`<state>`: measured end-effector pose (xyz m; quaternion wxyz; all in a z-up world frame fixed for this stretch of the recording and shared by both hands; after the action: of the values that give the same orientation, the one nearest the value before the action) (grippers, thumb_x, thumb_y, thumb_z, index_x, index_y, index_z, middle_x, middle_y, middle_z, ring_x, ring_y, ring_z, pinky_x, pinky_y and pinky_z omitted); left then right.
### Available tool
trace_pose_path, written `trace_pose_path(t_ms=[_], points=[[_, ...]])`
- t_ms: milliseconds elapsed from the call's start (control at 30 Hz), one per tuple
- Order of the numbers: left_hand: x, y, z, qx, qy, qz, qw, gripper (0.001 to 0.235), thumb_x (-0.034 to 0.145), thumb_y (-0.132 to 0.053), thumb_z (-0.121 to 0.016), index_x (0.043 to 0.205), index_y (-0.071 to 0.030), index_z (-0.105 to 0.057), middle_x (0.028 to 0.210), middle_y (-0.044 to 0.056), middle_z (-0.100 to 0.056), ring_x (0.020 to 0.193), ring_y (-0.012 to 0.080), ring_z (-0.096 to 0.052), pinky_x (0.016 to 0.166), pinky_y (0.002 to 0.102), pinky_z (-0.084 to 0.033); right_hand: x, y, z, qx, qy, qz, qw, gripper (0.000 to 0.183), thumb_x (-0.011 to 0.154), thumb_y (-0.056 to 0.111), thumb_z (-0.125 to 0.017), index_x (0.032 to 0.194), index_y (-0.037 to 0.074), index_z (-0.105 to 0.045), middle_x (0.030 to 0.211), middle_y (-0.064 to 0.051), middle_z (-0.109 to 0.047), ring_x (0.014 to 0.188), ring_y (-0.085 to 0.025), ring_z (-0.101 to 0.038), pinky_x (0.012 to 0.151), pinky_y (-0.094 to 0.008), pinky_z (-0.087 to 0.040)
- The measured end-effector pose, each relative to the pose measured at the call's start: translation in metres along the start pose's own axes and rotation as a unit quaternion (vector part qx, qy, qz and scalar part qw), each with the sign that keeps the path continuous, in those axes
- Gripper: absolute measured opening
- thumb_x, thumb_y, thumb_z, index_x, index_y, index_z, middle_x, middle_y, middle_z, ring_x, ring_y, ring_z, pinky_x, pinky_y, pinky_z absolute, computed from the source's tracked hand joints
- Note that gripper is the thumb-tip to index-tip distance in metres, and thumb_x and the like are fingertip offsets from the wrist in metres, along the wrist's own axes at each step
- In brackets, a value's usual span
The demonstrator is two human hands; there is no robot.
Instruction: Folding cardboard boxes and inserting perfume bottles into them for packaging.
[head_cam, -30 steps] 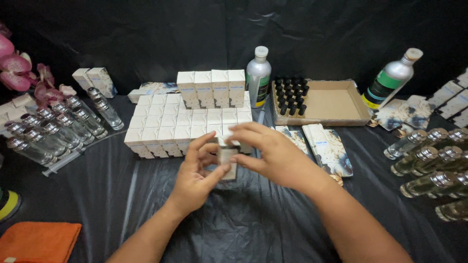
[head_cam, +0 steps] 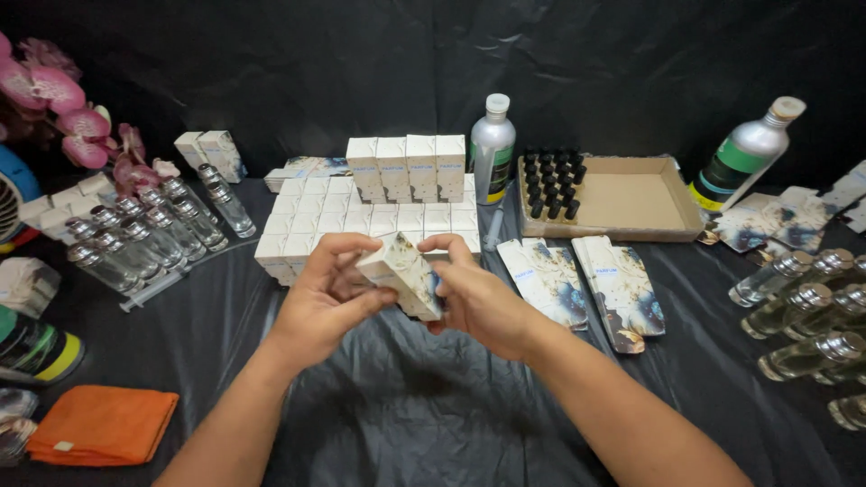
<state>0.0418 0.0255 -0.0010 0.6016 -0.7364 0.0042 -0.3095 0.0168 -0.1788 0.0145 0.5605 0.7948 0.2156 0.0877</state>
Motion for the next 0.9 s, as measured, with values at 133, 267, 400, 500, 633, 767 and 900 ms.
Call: trace_pose_path(t_ms=[133,267,400,500,633,767,900], points=[[0.007,-0.013,0.017,0.059,-0.061,0.021,0.996,0.06,0.078,0.014,-0.075,0.13,-0.006,-0.054,0.119,0.019,-0.071,0.107,0.0291,-0.074,0.083,0.042,-0.069,-0.002,0.018,0.01,-0.103,-0.025,0.043,0.993,0.059,0.086,0.016,-0.047,0.142,0.015,-0.029,0.136,-0.022,-0.041,0.091,-0.021,-0.054,0.074,-0.037,-0.062],[0.03,-0.038,0.059,0.214,-0.148,-0.032,0.965,0.057,0.083,0.005,-0.079,0.131,-0.007,-0.052,0.124,0.014,-0.061,0.113,0.0287,-0.068,0.086,0.041,-0.065,0.002,0.044,0.054,-0.432,-0.156,0.112,0.881,0.04,0.091,0.019,-0.057,0.128,0.009,-0.045,0.12,-0.026,-0.059,0.094,-0.038,-0.073,0.074,-0.048,-0.062],[0.059,-0.045,0.085,0.311,-0.157,-0.02,0.937,0.049,0.092,0.003,-0.076,0.134,-0.009,-0.054,0.133,0.022,-0.059,0.12,0.0383,-0.064,0.09,0.044,-0.062,-0.015,0.066,0.082,-0.7,-0.179,-0.041,0.69,0.037,0.089,0.023,-0.068,0.124,0.01,-0.064,0.117,-0.018,-0.072,0.108,-0.041,-0.072,0.092,-0.053,-0.057],[0.077,-0.036,0.093,0.361,-0.15,0.033,0.92,0.05,0.09,-0.004,-0.08,0.133,-0.016,-0.058,0.139,0.019,-0.06,0.125,0.0401,-0.062,0.094,0.043,-0.059,-0.002,0.042,0.127,-0.763,-0.149,-0.126,0.616,0.046,0.086,0.032,-0.078,0.127,0.018,-0.066,0.119,-0.012,-0.073,0.117,-0.035,-0.07,0.097,-0.05,-0.057],[0.091,-0.018,0.102,0.37,-0.133,0.061,0.918,0.048,0.092,-0.004,-0.077,0.133,-0.02,-0.059,0.139,0.017,-0.06,0.124,0.0379,-0.062,0.094,0.039,-0.06,0.009,0.018,0.15,-0.761,-0.138,-0.155,0.615,0.049,0.08,0.026,-0.084,0.126,0.02,-0.069,0.113,-0.014,-0.075,0.113,-0.036,-0.072,0.095,-0.051,-0.057],[0.096,-0.018,0.096,0.376,-0.122,0.077,0.915,0.047,0.092,-0.002,-0.075,0.133,-0.019,-0.059,0.138,0.022,-0.06,0.125,0.0399,-0.061,0.095,0.042,-0.06,0.01,0.014,0.147,-0.77,-0.124,-0.157,0.607,0.04,0.076,0.022,-0.088,0.113,0.019,-0.076,0.109,-0.014,-0.074,0.106,-0.038,-0.074,0.09,-0.048,-0.058],[0.097,-0.021,0.09,0.359,-0.113,0.087,0.922,0.048,0.094,0.0,-0.071,0.136,-0.017,-0.056,0.14,0.026,-0.058,0.126,0.0401,-0.06,0.094,0.043,-0.06,0.008,0.017,0.142,-0.766,-0.122,-0.156,0.611,0.041,0.076,0.022,-0.088,0.114,0.015,-0.075,0.109,-0.017,-0.073,0.106,-0.039,-0.073,0.091,-0.048,-0.058]])
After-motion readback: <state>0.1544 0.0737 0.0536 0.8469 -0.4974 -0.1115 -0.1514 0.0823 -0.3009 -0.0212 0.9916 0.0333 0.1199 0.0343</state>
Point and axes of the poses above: each hand's wrist, its own x-axis towards the middle knuckle, its own z-axis out of the back of the hand, y = z × x, the point moved 2 cm from there along x, towards the middle knuckle
